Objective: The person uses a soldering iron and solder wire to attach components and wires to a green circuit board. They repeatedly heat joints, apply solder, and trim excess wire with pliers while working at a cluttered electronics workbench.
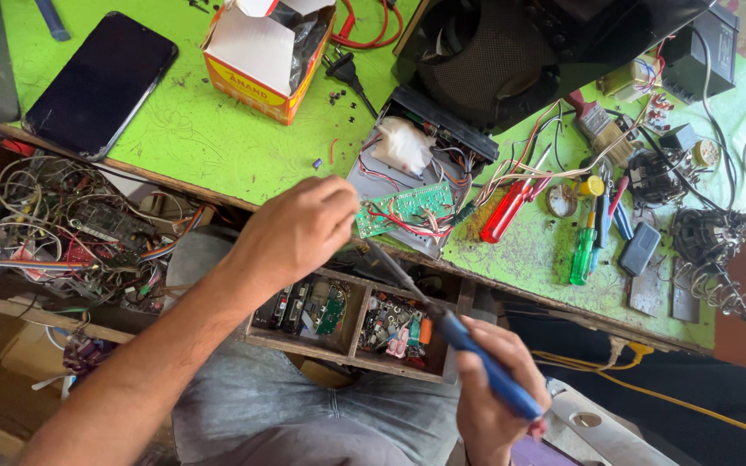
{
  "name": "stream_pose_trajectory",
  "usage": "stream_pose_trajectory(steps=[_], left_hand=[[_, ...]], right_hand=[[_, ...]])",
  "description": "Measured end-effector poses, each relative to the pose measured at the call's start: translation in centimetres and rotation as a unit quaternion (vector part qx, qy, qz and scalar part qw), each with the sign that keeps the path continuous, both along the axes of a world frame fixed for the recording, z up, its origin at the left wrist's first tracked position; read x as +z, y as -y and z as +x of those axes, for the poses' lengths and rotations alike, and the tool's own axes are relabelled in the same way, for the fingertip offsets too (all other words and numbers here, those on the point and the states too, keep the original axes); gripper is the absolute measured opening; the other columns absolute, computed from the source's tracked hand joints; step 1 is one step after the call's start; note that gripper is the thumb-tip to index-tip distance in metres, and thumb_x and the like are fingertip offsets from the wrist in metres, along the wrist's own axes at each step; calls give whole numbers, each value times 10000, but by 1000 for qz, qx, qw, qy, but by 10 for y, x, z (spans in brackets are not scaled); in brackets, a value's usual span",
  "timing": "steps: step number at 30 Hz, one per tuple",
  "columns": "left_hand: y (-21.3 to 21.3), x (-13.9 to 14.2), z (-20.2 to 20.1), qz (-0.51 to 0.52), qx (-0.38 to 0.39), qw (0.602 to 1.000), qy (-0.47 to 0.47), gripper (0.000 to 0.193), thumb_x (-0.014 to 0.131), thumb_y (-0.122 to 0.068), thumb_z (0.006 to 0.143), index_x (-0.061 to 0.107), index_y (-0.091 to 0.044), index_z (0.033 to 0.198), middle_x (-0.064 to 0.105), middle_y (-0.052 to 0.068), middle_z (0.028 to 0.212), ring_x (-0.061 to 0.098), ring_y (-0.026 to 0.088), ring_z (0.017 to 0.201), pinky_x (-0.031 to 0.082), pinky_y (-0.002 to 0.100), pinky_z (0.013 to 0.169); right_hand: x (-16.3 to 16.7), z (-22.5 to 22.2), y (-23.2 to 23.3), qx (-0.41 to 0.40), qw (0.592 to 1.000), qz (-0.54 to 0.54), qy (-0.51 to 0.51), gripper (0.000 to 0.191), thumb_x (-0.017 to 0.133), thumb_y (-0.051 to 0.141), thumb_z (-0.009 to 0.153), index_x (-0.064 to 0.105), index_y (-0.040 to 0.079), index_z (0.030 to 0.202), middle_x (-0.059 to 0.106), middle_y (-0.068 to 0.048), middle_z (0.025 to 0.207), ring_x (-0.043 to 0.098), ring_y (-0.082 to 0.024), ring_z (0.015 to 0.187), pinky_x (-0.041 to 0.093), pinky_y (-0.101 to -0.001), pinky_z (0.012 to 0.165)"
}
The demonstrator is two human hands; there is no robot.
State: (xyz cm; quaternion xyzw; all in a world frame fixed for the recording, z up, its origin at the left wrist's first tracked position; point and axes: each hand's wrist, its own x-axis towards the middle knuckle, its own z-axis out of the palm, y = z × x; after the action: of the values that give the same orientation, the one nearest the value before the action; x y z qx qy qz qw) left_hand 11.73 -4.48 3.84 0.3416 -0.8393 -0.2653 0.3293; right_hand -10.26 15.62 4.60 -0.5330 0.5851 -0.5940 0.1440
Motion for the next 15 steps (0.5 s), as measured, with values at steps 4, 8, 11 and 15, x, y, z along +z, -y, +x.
stream_pose_trajectory(steps=[4,8,11,15], left_hand=[[1,-3,6,-41,39,998,-41,137,671,-65,915,667,-32,1047,689,124,1066,668,345,972,543,446,849],[-1,-5,5,-16,25,998,-47,170,692,-67,899,660,-16,1058,694,138,1052,679,349,930,551,441,820],[-4,-7,1,48,29,998,-42,147,712,-88,888,634,-9,985,683,130,999,689,326,857,556,429,765],[-6,-9,-1,67,35,996,-39,124,710,-68,878,601,-16,905,677,114,966,695,309,836,559,415,744]], right_hand=[[-35,-12,5,-14,942,-27,335,228,630,83,1028,617,-89,1177,714,-261,1121,717,-338,978,582,-427,928],[-59,-17,10,6,911,-30,410,227,636,84,1053,594,-68,1216,695,-234,1133,707,-326,995,584,-433,927],[-65,-18,12,10,911,-28,412,240,650,102,1048,602,-63,1216,698,-226,1130,707,-317,993,582,-427,921],[-67,-19,14,2,907,-18,421,252,657,118,1056,606,-64,1223,701,-211,1109,717,-300,974,582,-406,910]])
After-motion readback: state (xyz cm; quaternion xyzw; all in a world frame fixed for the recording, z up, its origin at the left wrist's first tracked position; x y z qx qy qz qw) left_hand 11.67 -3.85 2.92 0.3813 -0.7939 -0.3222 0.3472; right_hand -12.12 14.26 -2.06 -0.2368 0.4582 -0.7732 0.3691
